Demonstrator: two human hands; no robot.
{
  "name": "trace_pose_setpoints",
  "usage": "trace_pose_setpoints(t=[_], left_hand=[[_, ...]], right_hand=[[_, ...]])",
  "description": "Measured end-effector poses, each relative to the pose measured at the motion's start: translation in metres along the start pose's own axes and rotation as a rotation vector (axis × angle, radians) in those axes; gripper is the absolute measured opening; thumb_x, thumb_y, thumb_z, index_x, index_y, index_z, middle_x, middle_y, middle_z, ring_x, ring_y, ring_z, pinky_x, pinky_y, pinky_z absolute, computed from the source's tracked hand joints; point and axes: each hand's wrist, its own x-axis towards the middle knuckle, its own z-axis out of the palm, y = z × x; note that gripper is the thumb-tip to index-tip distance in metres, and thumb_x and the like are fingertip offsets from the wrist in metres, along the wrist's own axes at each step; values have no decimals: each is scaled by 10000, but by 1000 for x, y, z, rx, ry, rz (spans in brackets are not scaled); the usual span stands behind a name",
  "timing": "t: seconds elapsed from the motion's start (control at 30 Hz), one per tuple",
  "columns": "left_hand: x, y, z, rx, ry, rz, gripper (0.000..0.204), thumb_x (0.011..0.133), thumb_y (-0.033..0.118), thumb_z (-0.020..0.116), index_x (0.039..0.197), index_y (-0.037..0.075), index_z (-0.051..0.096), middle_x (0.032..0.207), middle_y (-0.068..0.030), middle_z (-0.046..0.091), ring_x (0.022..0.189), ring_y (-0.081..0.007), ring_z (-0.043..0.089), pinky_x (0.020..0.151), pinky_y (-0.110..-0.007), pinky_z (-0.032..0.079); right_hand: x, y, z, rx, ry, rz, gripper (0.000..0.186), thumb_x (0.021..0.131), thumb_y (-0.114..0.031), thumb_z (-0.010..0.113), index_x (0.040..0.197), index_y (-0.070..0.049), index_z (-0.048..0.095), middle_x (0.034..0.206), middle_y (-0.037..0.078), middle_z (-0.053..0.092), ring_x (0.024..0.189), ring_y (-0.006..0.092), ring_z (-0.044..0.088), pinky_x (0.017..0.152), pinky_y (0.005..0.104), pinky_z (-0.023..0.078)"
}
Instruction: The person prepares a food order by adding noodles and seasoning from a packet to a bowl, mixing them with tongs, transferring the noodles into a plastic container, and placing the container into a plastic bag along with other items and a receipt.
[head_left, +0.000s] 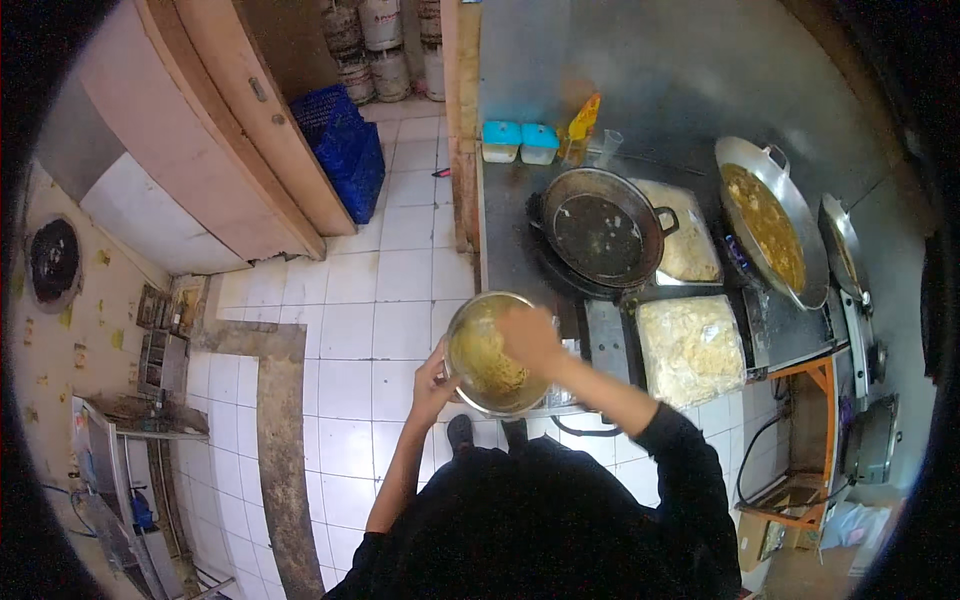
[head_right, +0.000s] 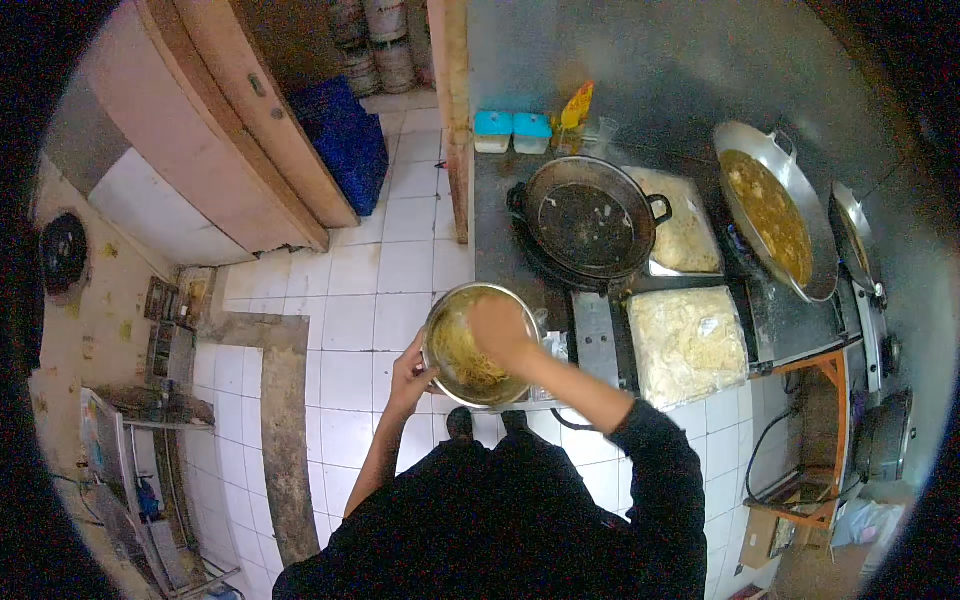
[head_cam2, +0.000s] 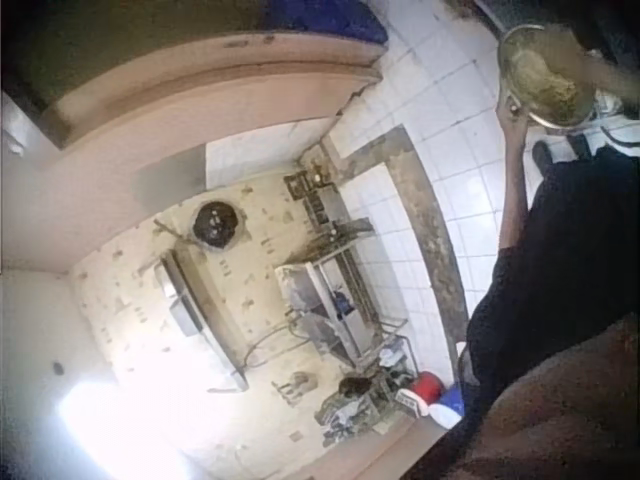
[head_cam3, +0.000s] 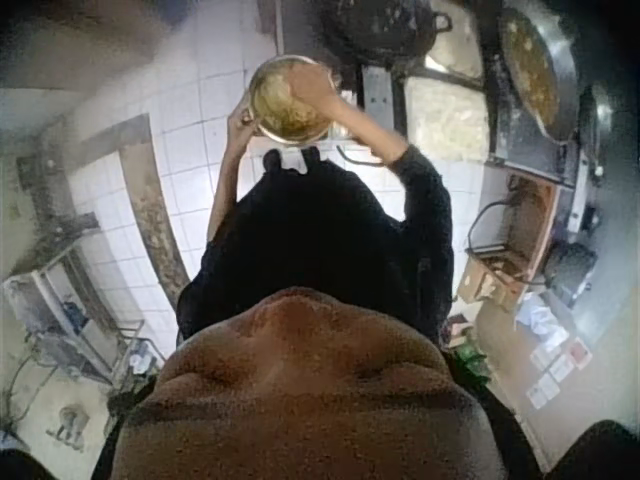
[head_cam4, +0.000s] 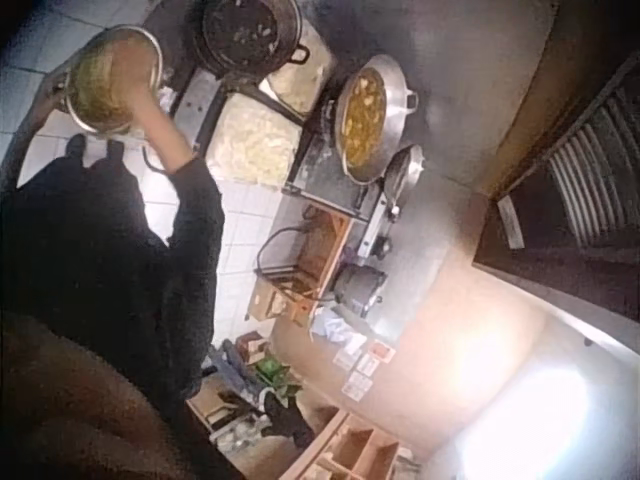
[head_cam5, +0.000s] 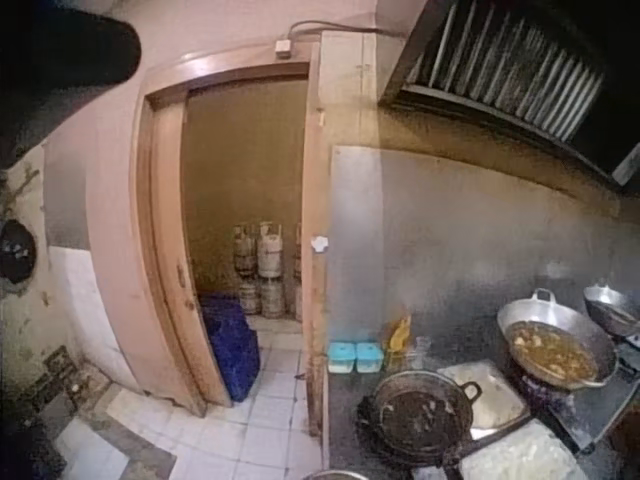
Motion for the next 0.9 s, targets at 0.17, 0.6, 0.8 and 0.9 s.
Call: trace_pose_setpoints(t=[0.17,0.6,0.8,0.9], left_hand=[[-1,19,7,60,51,-6,733,701,-98,504,1366,71,249,1041,-101,584,782,-144,605,550,-241,558],[5,30,12,108,147,92,662,676,-124,473,1315,7,358,1075,-74,584,851,-89,557,720,-203,458],[9,20,11,33,113,-28,694,658,-115,485,1326,8,339,1133,-104,568,943,-113,549,772,-224,444],[7,18,12,1,155,-8,704,657,-122,466,1334,11,324,1123,-111,570,929,-128,561,737,-228,464]], right_hand=[[-5,70,16,26,-13,293,238,679,-287,650,787,-76,637,786,108,621,716,279,630,606,356,508],[-36,60,24,110,-194,228,332,678,-275,659,929,-59,633,891,180,613,822,332,620,689,426,506],[-31,80,11,155,-59,330,208,666,-183,634,837,-65,621,874,159,603,816,333,610,697,428,500],[-44,83,24,75,-62,314,177,678,-140,603,838,-65,611,885,162,597,839,328,602,691,428,496]])
